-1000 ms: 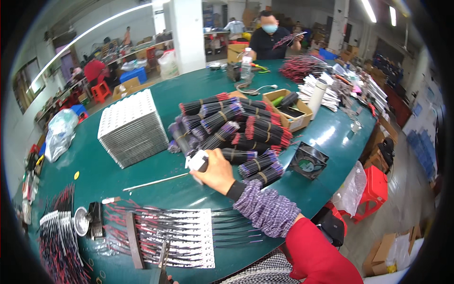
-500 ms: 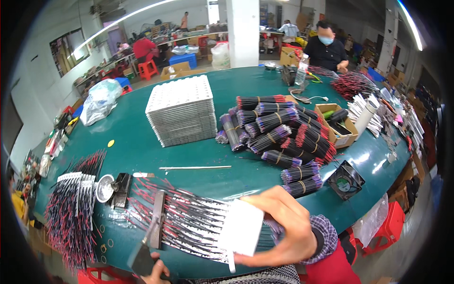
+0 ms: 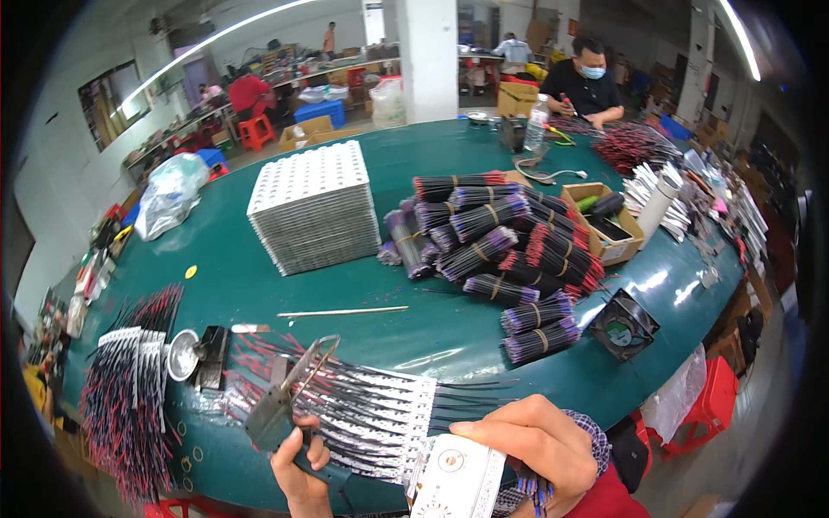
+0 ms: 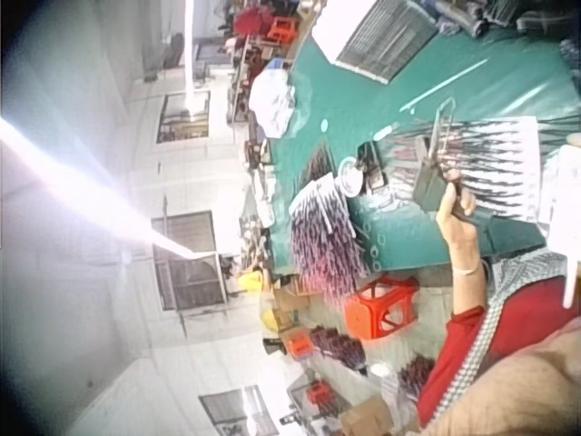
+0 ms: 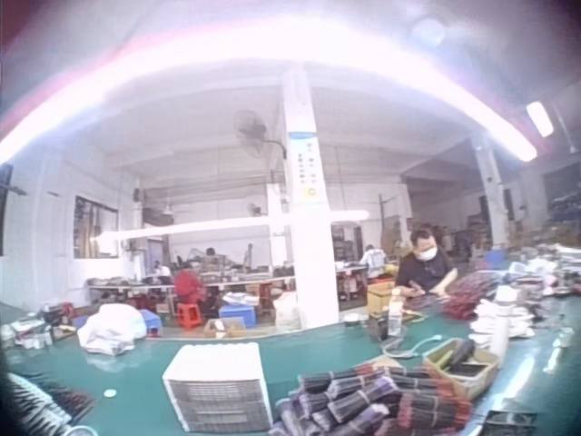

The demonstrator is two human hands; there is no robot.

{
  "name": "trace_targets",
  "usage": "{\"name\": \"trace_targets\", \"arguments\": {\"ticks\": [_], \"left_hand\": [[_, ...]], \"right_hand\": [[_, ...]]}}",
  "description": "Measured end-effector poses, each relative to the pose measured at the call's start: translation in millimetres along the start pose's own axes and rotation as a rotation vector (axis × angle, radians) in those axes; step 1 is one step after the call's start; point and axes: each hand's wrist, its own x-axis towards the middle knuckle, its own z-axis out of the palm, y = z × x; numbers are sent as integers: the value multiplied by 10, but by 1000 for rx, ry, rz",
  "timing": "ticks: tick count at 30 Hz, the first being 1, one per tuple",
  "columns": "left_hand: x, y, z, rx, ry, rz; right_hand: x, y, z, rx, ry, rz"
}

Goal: The person solders wires onto circuit strips using a soldering tool, handles a small box, aligns wires across the strips using a wooden stick, and solders the wire ends onto the board.

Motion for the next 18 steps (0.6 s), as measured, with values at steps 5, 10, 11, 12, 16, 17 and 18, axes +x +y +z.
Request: {"name": "trace_targets", "arguments": {"ticks": [5, 10, 11, 12, 16, 17, 18], "left_hand": [[-47, -194, -349, -55, 108, -115], [-166, -222, -470, -119, 87, -154], [-167, -222, -497, -118, 85, -157], [-165, -220, -529, -123, 84, -162], [-129, -265, -619, -136, 39, -170], [-140, -262, -617, -136, 40, -168], [-150, -258, -606, -131, 50, -149]], "right_hand": [[117, -119, -155, -11, 55, 102], [-52, -86, -202, -107, -13, 177], [-32, -47, -199, -101, -2, 92], [0, -81, -194, -104, -1, 93], [139, -174, -142, -71, 72, 184], [136, -178, -144, -74, 72, 181], [101, -154, -152, -72, 72, 180]]}}
